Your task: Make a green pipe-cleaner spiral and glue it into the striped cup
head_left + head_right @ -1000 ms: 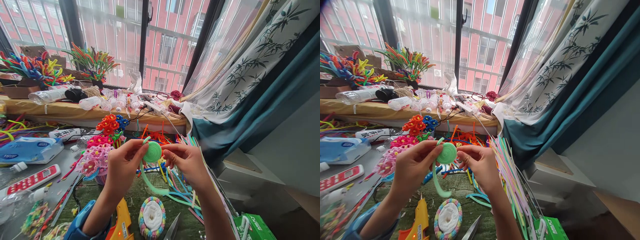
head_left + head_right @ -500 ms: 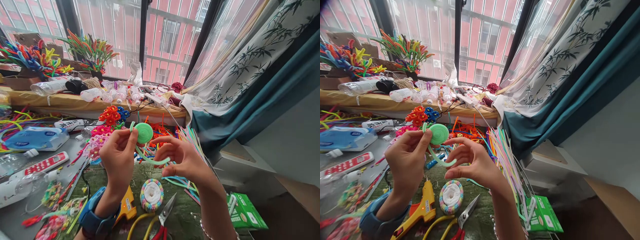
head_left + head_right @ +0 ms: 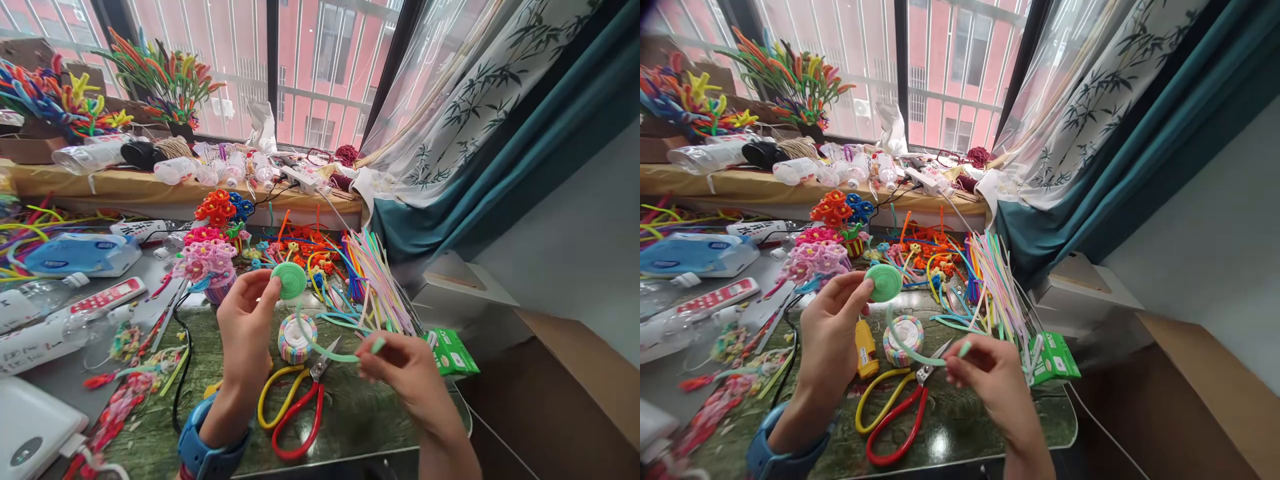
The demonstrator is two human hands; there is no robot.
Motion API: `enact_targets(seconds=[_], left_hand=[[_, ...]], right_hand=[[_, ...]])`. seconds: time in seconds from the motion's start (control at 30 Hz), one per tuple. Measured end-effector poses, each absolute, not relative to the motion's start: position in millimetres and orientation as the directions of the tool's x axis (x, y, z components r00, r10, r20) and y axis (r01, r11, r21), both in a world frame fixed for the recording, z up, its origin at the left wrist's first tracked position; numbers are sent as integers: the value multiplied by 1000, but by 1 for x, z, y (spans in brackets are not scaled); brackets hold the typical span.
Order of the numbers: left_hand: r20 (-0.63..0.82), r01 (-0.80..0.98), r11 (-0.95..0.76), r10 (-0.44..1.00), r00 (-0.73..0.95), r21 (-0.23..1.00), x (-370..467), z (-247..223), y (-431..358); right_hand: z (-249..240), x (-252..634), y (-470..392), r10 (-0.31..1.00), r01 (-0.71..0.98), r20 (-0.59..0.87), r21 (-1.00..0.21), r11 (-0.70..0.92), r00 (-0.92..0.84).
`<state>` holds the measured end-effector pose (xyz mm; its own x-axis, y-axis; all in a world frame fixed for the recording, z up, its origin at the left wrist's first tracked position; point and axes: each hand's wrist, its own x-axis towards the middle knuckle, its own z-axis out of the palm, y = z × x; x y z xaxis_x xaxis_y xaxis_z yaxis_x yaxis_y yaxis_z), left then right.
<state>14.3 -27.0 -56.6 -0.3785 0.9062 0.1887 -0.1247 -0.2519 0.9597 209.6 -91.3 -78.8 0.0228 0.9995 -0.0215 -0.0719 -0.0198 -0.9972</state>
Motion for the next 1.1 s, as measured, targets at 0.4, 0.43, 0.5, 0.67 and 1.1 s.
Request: enact_targets(seconds=[0.4, 0.43, 0.5, 0.67, 1.1], left_hand=[[395, 629, -465, 881, 260, 624, 63, -129, -90], [439, 626, -488, 864, 247, 608, 60, -129, -90], [511, 608, -543, 823, 248, 580, 46, -127, -88], [485, 707, -625, 756, 440, 331, -1, -123, -94], [132, 991, -131, 982, 134, -33, -52, -127, -88]], right_hand=[[-137, 257, -121, 925, -300, 61, -936, 183, 374], [-137, 253, -118, 936, -312, 78, -931, 192, 344], [-136, 245, -112, 945, -335, 113, -917, 218, 307], [-133, 231, -100, 923, -325, 193, -896, 304, 332], [-122, 189, -76, 964, -353, 143, -910, 218, 225]])
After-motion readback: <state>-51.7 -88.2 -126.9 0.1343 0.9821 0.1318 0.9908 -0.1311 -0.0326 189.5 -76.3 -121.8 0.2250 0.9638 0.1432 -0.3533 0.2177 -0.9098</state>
